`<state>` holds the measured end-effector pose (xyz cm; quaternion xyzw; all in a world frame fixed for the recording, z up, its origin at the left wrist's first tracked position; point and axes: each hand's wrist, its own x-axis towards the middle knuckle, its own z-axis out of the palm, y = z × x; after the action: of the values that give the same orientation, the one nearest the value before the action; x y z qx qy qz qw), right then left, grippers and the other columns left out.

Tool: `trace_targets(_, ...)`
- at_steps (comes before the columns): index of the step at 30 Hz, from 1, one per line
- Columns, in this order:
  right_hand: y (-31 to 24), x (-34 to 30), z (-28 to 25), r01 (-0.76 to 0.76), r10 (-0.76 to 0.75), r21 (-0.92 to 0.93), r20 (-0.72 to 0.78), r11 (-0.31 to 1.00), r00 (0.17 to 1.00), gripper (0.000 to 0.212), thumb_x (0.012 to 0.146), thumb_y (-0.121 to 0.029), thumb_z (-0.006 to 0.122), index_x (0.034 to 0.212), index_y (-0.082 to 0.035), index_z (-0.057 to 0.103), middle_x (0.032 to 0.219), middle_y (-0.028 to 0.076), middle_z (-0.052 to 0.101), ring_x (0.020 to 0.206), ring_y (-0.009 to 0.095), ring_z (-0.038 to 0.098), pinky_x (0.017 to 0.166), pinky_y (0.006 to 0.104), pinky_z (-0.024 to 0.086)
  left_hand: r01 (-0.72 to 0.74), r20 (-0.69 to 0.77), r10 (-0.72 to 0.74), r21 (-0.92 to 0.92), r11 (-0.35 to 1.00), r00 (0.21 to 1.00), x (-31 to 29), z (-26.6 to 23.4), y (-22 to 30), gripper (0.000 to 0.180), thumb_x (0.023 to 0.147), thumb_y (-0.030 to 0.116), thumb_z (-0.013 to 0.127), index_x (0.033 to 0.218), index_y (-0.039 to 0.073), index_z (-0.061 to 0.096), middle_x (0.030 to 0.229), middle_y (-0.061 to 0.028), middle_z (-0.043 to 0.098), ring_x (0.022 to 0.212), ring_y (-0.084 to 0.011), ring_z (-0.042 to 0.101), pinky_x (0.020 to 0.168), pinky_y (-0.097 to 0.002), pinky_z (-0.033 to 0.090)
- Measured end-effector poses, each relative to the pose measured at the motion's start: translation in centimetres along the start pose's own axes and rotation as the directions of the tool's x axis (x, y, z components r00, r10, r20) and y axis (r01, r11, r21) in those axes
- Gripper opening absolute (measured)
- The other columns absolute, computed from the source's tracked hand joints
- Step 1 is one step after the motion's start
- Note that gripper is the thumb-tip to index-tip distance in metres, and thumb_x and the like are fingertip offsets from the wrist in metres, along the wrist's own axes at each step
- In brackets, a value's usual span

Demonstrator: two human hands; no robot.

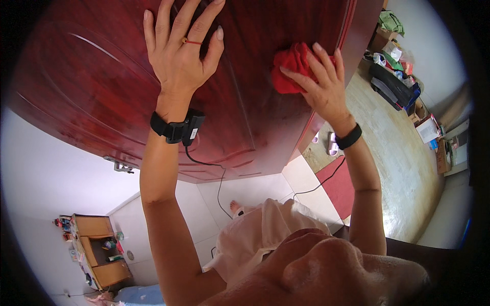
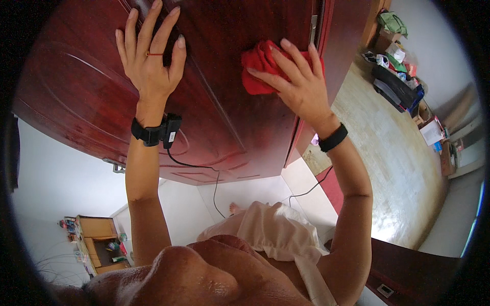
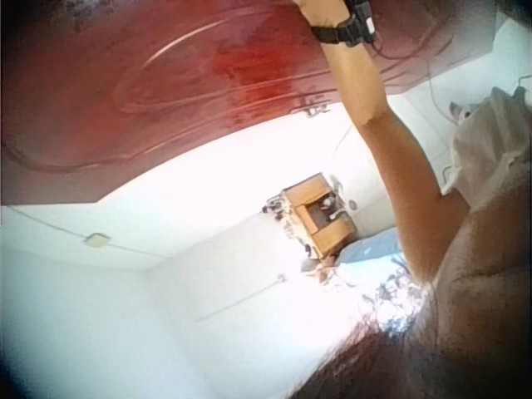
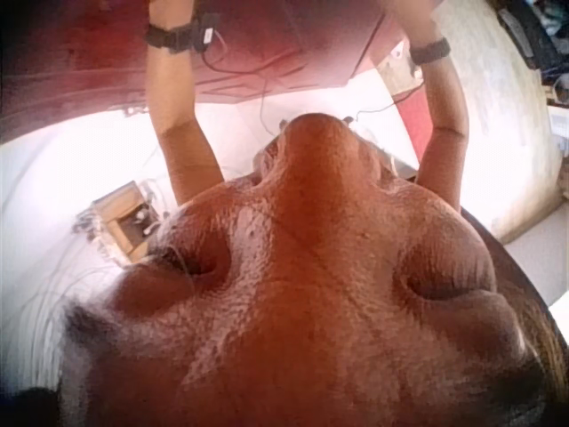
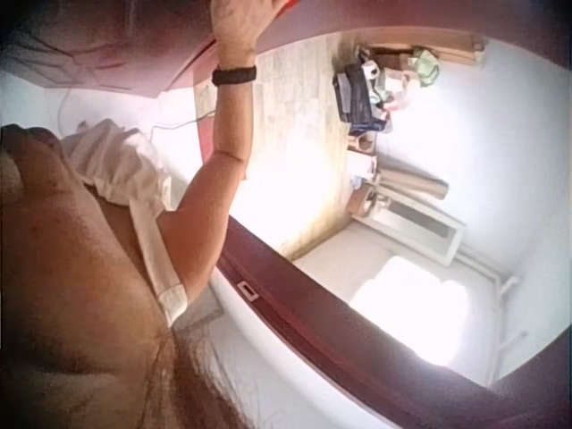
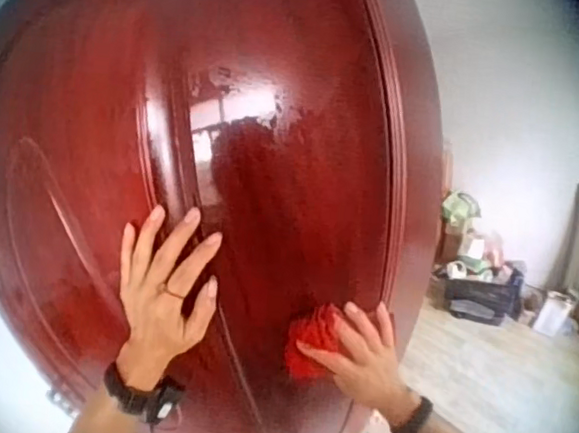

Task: The person wipes the surface of a wooden door using a cloth, moving it across different sections of the wood by hand.

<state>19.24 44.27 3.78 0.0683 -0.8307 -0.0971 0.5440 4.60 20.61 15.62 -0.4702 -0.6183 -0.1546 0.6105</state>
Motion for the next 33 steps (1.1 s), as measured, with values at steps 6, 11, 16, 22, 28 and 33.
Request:
trace_targets(6,3.8,9.0,-3.5,0.015,-0.007,0.050,-0.160,0.999,0.987,0.069,0.074,0.003,0.067,0.139,-0.020,0.057,0.151,0.018,0.040,0.140,0.039,0.039,0.116,0.0474,0.030,0.002,-0.038,-0.001,0.016,1.000,0.999,-0.3,0.4,-0.4,0.039,0.089,0.024,0.061,0.127,0.014,0.068,0.143,-0.0102,0.056,0.139,-0.0381,0.043,0.115,-0.0566,0.027)
trace_targets(11,4.2,12.3,-3.4,-0.037,0.166,0.302,-0.414,0.953,0.895,0.067,0.078,0.014,0.057,0.141,-0.009,0.053,0.153,0.022,0.035,0.143,0.040,0.033,0.118,0.0420,0.028,0.002,-0.029,-0.002,0.002,1.000,1.000,0.0,1.0,0.3,0.039,0.090,0.025,0.061,0.126,0.015,0.069,0.143,-0.0092,0.056,0.139,-0.0373,0.043,0.115,-0.0558,0.027)
trace_targets(16,2.3,7.3,-0.9,-0.148,0.241,0.288,-0.319,0.946,0.917,0.070,0.078,-0.004,0.072,0.143,-0.020,0.053,0.153,0.022,0.036,0.136,0.044,0.042,0.110,0.0493,0.038,0.005,-0.052,-0.004,0.022,1.000,0.999,0.1,0.3,-0.4,0.039,0.089,0.025,0.061,0.126,0.017,0.069,0.143,-0.0072,0.056,0.139,-0.0344,0.043,0.116,-0.0537,0.028)
trace_targets(22,-1.1,-6.9,2.4,-0.258,0.269,0.165,-0.046,0.952,0.962,0.063,0.073,-0.003,0.069,0.134,-0.015,0.062,0.148,0.027,0.040,0.140,0.047,0.037,0.115,0.0569,0.029,0.008,-0.074,-0.012,-0.055,0.998,0.997,-0.1,1.0,0.0,0.045,0.086,0.022,0.063,0.131,0.021,0.065,0.146,-0.0046,0.054,0.140,-0.0330,0.043,0.117,-0.0532,0.027)
trace_targets(28,-0.2,-1.7,-0.4,-0.157,0.157,-0.033,-0.013,0.987,0.988,0.066,0.072,-0.008,0.073,0.134,-0.025,0.063,0.148,0.019,0.043,0.144,0.042,0.033,0.119,0.0593,0.018,0.041,-0.057,-0.046,-0.085,0.996,0.997,-0.9,0.4,-0.8,0.046,0.087,0.023,0.063,0.133,0.021,0.063,0.148,-0.0039,0.052,0.140,-0.0316,0.042,0.118,-0.0519,0.027)
trace_targets(33,-0.6,6.1,-0.7,-0.217,0.226,0.064,-0.280,0.974,0.933,0.068,0.076,-0.008,0.071,0.141,-0.021,0.057,0.152,0.027,0.037,0.144,0.045,0.031,0.118,0.0572,0.021,0.050,-0.004,-0.051,-0.124,0.991,0.999,-0.5,-0.5,-0.4,0.045,0.087,0.021,0.063,0.132,0.020,0.064,0.148,-0.0035,0.052,0.141,-0.0310,0.042,0.117,-0.0517,0.028)
